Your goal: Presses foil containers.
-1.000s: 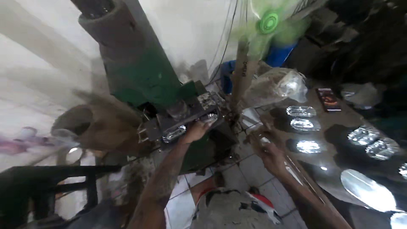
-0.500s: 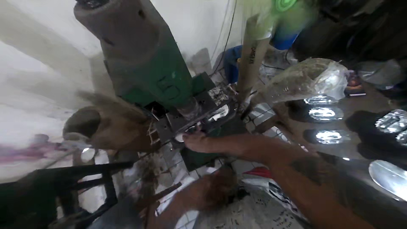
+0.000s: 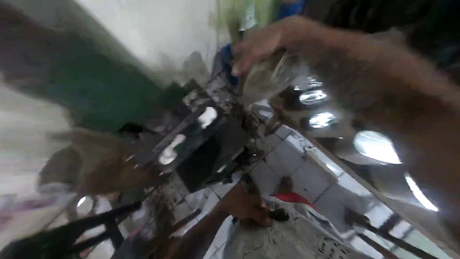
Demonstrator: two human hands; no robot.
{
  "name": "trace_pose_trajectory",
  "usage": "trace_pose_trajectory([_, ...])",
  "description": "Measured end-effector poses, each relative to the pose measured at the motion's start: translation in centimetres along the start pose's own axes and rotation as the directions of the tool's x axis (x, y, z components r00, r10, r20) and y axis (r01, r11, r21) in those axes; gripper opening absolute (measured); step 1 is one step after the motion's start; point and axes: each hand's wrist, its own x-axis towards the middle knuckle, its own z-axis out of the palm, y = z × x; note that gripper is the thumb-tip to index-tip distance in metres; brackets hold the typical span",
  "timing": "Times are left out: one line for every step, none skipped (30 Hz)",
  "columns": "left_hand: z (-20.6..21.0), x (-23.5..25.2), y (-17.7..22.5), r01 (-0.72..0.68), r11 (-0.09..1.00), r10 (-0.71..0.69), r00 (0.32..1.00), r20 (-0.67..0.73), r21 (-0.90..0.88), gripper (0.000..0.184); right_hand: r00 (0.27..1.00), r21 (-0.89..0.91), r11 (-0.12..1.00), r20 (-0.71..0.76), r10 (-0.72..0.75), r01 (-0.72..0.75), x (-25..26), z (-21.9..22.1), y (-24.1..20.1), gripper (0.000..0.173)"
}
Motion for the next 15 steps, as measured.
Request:
trace_pose_trajectory([0.4,2.0,1.0,-0.014,1.000,0.013,1.000,0.004,0.028,0.020,1.000,0.008,1.000,-0.002,-0.027,0.027,-5.1,2.5,-0.8,0.060])
trace_pose_trajectory([0.5,3.5,1.6,-0.071,0.995,0.073,0.997,-0.025,0.074,0.021,0.999,0.074,0.997,0.000,-0.033,0.033,-10.1,4.9,-0.7,0.057])
trace_pose_trajectory([0.3,4.5,2.3,-0.133,0.987,0.140,0.988,-0.071,0.086,0.023,0.999,0.179,0.983,-0.020,-0.026,0.029,-15.3,8.6,0.0,0.058])
trace_pose_trajectory([-0.5,5.6,3.2,-0.161,0.984,0.171,0.975,-0.141,0.079,0.029,0.999,0.268,0.963,-0.054,-0.003,0.017,-20.1,13.0,1.2,0.057])
trace_pose_trajectory([-1.9,6.8,4.4,-0.119,0.989,0.136,0.962,-0.236,0.085,0.037,0.996,0.352,0.935,-0.049,0.072,-0.050,-24.6,17.6,2.6,0.062])
trace_pose_trajectory([-3.6,8.4,6.0,-0.048,0.992,0.085,0.944,-0.318,0.120,0.044,0.984,0.410,0.896,0.030,0.177,-0.173,-28.5,22.2,4.0,0.074])
trace_pose_trajectory([-5.3,10.5,8.0,0.026,0.984,0.043,0.926,-0.376,0.177,0.048,0.949,0.443,0.840,0.100,0.300,-0.312,-31.5,26.9,5.5,0.081])
trace_pose_trajectory([-7.0,13.1,10.2,0.098,0.963,0.013,0.914,-0.405,0.251,0.049,0.892,0.467,0.766,0.135,0.432,-0.442,-33.8,31.9,7.0,0.083])
trace_pose_trajectory([-8.4,16.0,12.3,0.166,0.922,-0.007,0.910,-0.415,0.349,0.047,0.820,0.484,0.693,0.098,0.564,-0.534,-35.5,37.6,8.3,0.081])
trace_pose_trajectory([-9.7,19.3,14.0,0.211,0.860,-0.006,0.914,-0.406,0.464,0.046,0.746,0.506,0.633,0.032,0.665,-0.586,-36.7,43.5,9.7,0.084])
trace_pose_trajectory([-10.8,22.8,15.2,0.224,0.780,0.022,0.924,-0.382,0.585,0.043,0.676,0.508,0.593,-0.030,0.737,-0.624,-37.8,49.1,11.0,0.089])
trace_pose_trajectory([-11.8,26.3,16.0,0.201,0.695,0.067,0.938,-0.340,0.690,0.039,0.627,0.505,0.528,0.036,0.778,-0.683,-38.8,52.0,11.8,0.092])
trace_pose_trajectory([-12.7,29.3,16.8,0.164,0.607,0.093,0.957,-0.275,0.777,0.038,0.583,0.497,0.462,0.114,0.804,-0.734,-39.4,53.2,12.2,0.093])
trace_pose_trajectory([-13.5,31.9,17.6,0.132,0.512,0.108,0.971,-0.216,0.849,0.037,0.559,0.502,0.428,0.141,0.817,-0.751,-39.6,53.1,12.6,0.093])
trace_pose_trajectory([-14.5,33.9,18.6,0.102,0.431,0.116,0.979,-0.167,0.896,0.037,0.559,0.514,0.422,0.142,0.817,-0.747,-39.5,52.3,13.1,0.094])
